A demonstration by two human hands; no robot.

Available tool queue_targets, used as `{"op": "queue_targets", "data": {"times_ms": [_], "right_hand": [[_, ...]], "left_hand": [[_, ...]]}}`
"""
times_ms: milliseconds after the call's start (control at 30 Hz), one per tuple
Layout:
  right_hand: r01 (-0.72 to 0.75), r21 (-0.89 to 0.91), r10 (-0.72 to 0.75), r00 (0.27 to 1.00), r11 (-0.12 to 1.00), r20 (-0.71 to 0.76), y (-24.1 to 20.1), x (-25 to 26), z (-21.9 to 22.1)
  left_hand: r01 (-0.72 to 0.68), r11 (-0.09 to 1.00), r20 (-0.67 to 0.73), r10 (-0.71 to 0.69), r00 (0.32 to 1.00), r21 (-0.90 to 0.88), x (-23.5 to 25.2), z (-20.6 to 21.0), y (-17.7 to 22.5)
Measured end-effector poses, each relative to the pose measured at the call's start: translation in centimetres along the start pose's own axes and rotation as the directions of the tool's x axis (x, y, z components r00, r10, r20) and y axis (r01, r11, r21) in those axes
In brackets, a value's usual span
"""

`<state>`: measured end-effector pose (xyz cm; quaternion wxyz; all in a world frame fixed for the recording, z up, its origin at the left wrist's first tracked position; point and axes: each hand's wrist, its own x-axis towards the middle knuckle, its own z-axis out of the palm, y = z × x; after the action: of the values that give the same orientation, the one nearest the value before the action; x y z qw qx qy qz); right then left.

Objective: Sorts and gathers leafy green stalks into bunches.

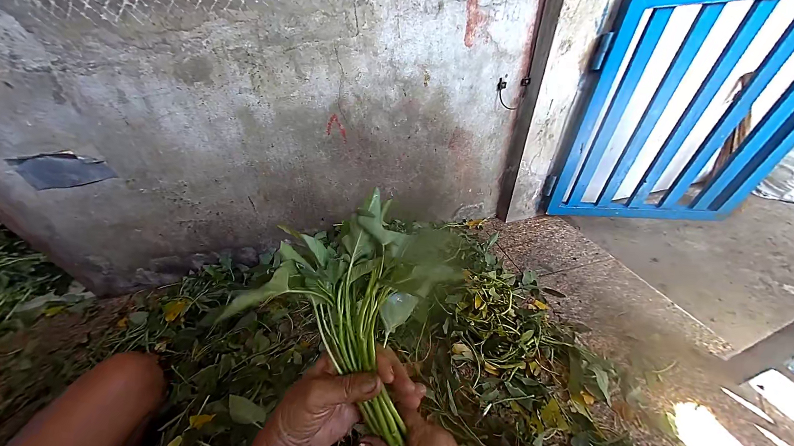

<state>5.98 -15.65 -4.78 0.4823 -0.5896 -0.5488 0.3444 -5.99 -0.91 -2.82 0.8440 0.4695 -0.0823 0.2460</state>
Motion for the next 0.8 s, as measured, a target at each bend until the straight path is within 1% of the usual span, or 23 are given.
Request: {"op": "queue_targets", "data": {"times_ms": [33, 100, 133, 200, 267, 300, 333, 367, 400, 500, 600, 667, 700, 733, 800], "right_hand": [[0.009, 0.102, -0.014, 0.999, 0.995, 0.043, 0.3, 0.1, 0.2], [0.005, 0.340, -0.056, 0.988, 0.940, 0.141, 0.9, 0.5, -0.2], [-0.005, 0.407, -0.078, 0.979, 0.913, 0.188, 1.2, 0.8, -0.9], [-0.013, 0.425, -0.117, 0.954, 0.905, 0.276, 2.0, 1.8, -2.6], [-0.099, 0.462, -0.085, 0.929, 0.881, 0.360, 2.8, 2.8, -4.3], [-0.158, 0.511, -0.063, 0.919, 0.845, 0.388, 3.2, 3.0, -4.7], [-0.205, 0.573, -0.046, 0.919, 0.794, 0.392, 3.6, 3.1, -4.8], [-0.222, 0.628, -0.039, 0.927, 0.746, 0.374, 4.0, 3.0, -4.5], [-0.217, 0.656, -0.032, 0.938, 0.723, 0.345, 4.4, 2.9, -4.1], [-0.166, 0.674, -0.030, 0.962, 0.719, 0.270, 5.3, 2.6, -3.0], [-0.174, 0.673, -0.015, 0.964, 0.719, 0.265, 5.2, 2.3, -2.8], [-0.219, 0.681, 0.036, 0.961, 0.699, 0.273, 5.2, 1.9, -2.9], [-0.246, 0.698, 0.068, 0.959, 0.673, 0.274, 5.3, 1.7, -3.0], [-0.273, 0.722, 0.098, 0.956, 0.635, 0.276, 5.4, 1.6, -3.1], [-0.303, 0.776, 0.139, 0.952, 0.554, 0.272, 5.6, 1.4, -3.5]], "left_hand": [[0.007, 1.000, -0.031, -0.007, 1.000, -0.003, 0.0, 0.0, 0.0], [0.039, 0.999, -0.116, -0.039, 0.992, -0.002, 0.0, 0.0, -0.2], [0.070, 0.998, -0.146, -0.069, 0.987, 0.003, 0.1, 0.0, -0.4], [0.137, 0.989, -0.157, -0.128, 0.979, 0.051, 0.1, 0.0, -1.0], [0.178, 0.979, -0.180, -0.157, 0.971, 0.105, 0.3, 0.2, -1.9], [0.189, 0.973, -0.197, -0.162, 0.967, 0.129, 0.5, 0.2, -2.2], [0.201, 0.967, -0.213, -0.166, 0.963, 0.154, 0.7, 0.3, -2.5], [0.212, 0.961, -0.232, -0.169, 0.958, 0.177, 1.0, 0.3, -2.7], [0.222, 0.956, -0.256, -0.169, 0.952, 0.193, 1.2, 0.5, -2.9], [0.270, 0.939, -0.377, -0.176, 0.909, 0.211, 1.6, 0.8, -3.2], [0.328, 0.926, -0.507, -0.195, 0.839, 0.187, 2.0, 0.6, -3.2], [0.383, 0.913, -0.594, -0.231, 0.770, 0.141, 2.2, 0.4, -2.9], [0.420, 0.901, -0.652, -0.256, 0.714, 0.106, 2.4, 0.5, -2.5], [0.465, 0.882, -0.714, -0.277, 0.643, 0.078, 2.6, 0.7, -2.0], [0.521, 0.852, -0.835, -0.258, 0.487, 0.041, 2.7, 0.6, -1.2]]}}
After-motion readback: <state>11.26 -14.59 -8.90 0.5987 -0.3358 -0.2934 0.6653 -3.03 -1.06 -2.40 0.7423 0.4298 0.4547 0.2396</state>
